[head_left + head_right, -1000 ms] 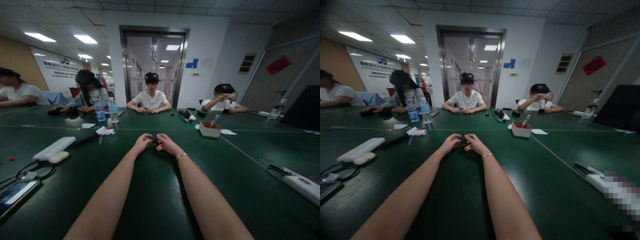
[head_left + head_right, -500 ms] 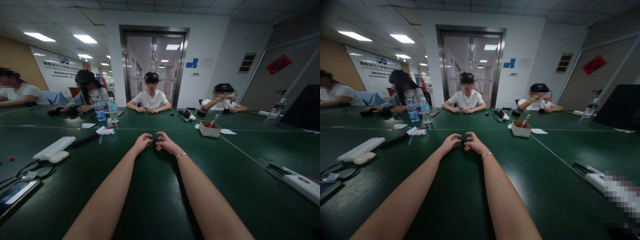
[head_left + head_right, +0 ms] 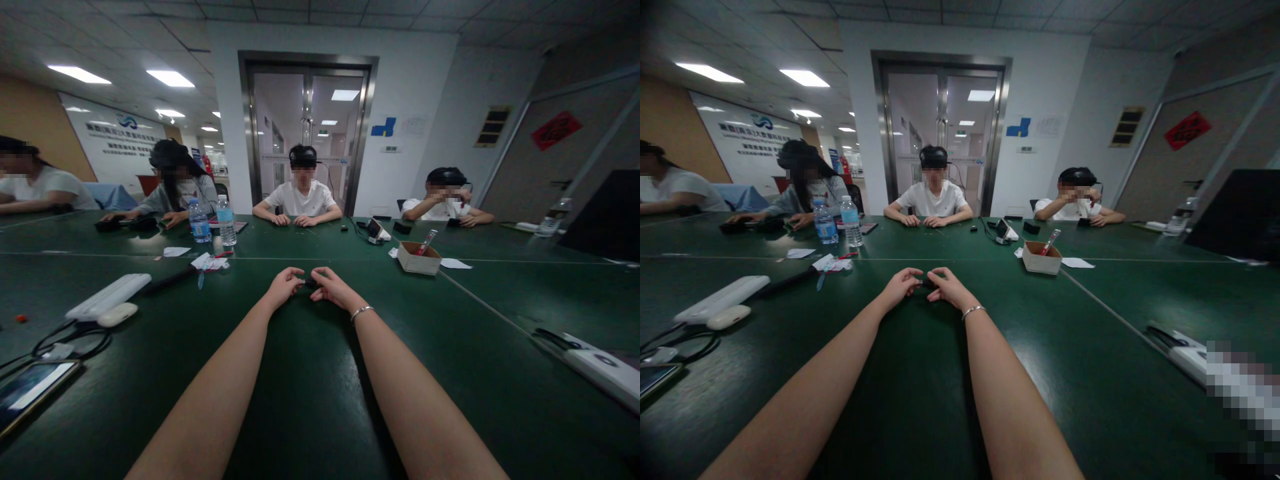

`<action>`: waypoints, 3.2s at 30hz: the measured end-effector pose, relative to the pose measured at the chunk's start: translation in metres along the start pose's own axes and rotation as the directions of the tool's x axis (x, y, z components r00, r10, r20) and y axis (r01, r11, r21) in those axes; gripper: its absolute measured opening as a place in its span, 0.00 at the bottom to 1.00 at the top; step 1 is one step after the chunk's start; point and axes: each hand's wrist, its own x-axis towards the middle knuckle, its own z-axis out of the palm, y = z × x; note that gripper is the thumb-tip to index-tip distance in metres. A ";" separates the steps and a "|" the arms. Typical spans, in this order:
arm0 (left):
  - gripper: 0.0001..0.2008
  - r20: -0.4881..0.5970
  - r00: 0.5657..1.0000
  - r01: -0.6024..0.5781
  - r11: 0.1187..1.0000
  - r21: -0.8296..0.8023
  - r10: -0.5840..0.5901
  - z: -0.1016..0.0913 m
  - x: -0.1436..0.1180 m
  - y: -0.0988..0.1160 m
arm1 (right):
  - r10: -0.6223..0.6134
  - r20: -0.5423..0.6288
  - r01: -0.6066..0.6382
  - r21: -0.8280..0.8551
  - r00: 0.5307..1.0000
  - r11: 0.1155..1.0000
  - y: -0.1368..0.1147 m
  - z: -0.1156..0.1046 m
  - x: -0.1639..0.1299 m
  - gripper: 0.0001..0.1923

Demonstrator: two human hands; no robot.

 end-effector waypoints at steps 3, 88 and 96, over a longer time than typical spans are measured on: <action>0.13 -0.004 1.000 -0.014 1.000 0.003 0.014 0.000 0.000 0.001 | 0.028 -0.013 -0.028 -0.027 1.000 0.999 0.001 0.000 0.002 0.10; 0.30 0.028 0.998 0.036 0.882 0.471 -0.056 -0.002 -0.007 0.004 | -0.028 0.172 0.020 0.049 0.985 0.999 0.004 -0.011 0.001 0.13; 0.32 -0.029 0.996 0.085 0.916 0.392 -0.080 0.003 0.000 -0.008 | -0.037 0.136 0.028 0.063 0.990 0.998 0.004 -0.010 0.001 0.11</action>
